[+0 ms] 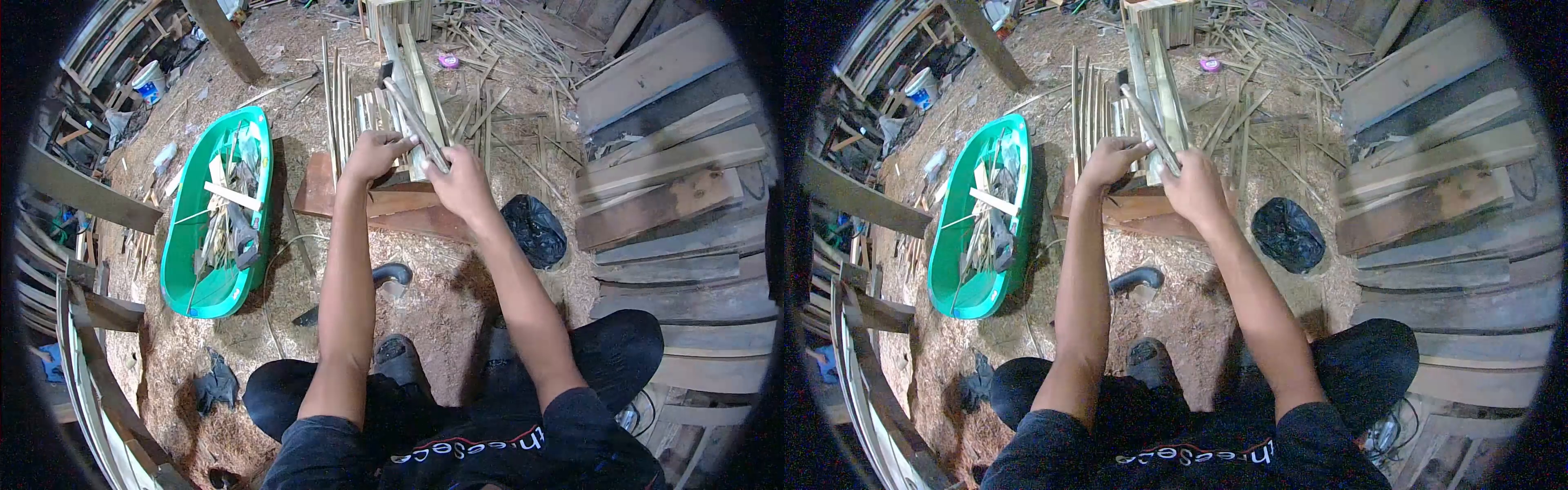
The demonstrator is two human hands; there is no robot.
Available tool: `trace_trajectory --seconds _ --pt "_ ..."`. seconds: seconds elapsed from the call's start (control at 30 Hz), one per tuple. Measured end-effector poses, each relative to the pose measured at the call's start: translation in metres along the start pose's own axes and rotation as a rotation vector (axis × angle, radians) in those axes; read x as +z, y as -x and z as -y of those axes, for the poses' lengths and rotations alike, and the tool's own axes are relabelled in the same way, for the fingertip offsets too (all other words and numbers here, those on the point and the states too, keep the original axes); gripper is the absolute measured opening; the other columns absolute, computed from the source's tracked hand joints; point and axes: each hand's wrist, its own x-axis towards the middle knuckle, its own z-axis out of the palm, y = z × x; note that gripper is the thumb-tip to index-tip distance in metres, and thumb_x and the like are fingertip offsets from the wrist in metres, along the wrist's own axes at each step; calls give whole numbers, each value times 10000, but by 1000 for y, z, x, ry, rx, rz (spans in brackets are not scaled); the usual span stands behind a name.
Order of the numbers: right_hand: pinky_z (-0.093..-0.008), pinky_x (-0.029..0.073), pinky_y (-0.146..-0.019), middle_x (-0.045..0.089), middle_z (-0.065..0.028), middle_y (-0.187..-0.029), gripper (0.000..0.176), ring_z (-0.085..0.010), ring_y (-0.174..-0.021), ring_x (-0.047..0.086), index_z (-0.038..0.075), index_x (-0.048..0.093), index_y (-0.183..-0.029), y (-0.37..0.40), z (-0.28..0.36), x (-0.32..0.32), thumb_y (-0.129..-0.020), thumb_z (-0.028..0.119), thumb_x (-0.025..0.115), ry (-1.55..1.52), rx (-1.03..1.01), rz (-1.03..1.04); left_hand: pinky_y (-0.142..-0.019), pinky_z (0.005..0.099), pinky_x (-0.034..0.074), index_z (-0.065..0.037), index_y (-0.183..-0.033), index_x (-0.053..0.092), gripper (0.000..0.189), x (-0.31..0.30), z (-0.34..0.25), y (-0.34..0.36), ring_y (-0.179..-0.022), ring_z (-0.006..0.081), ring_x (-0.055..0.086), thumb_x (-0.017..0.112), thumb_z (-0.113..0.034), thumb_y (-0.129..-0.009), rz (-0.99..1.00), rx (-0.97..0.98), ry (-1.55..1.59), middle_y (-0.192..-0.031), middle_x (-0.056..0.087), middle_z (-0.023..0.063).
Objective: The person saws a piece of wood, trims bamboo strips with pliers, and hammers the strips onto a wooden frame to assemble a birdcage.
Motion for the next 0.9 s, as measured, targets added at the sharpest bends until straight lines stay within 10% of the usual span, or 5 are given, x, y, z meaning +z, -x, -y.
trace_trajectory --seconds 0.4,0.57,0.9 --pt "-448 528 -769 659 -279 -886 350 -395 -853 664 -70 662 -955 -65 7 3 -740 193 745 118 163 197 -447 282 251 -2 -978 716 344 -6 14 -43 -505 59 364 680 -328 -873 64 -71 87 -557 430 -52" --pt "-344 500 -606 649 -106 -683 247 -187 -631 638 -25 691 -878 -86 0 4 -775 198 718 -12 388 257 -469 254 295 8 -1170 618 390 -14 25 -58 -485 79 319 347 -119 -920 -85 -77 316 -600 320 -73" --pt "-217 371 -431 550 11 -633 137 -60 -479 460 4 620 -797 -91 2 2 -836 111 696 -657 523 240 -733 292 520 35 -1302 330 339 -21 38 -65 -937 206 661 395 -115 -1005 -457 184 542 -1044 670 195"
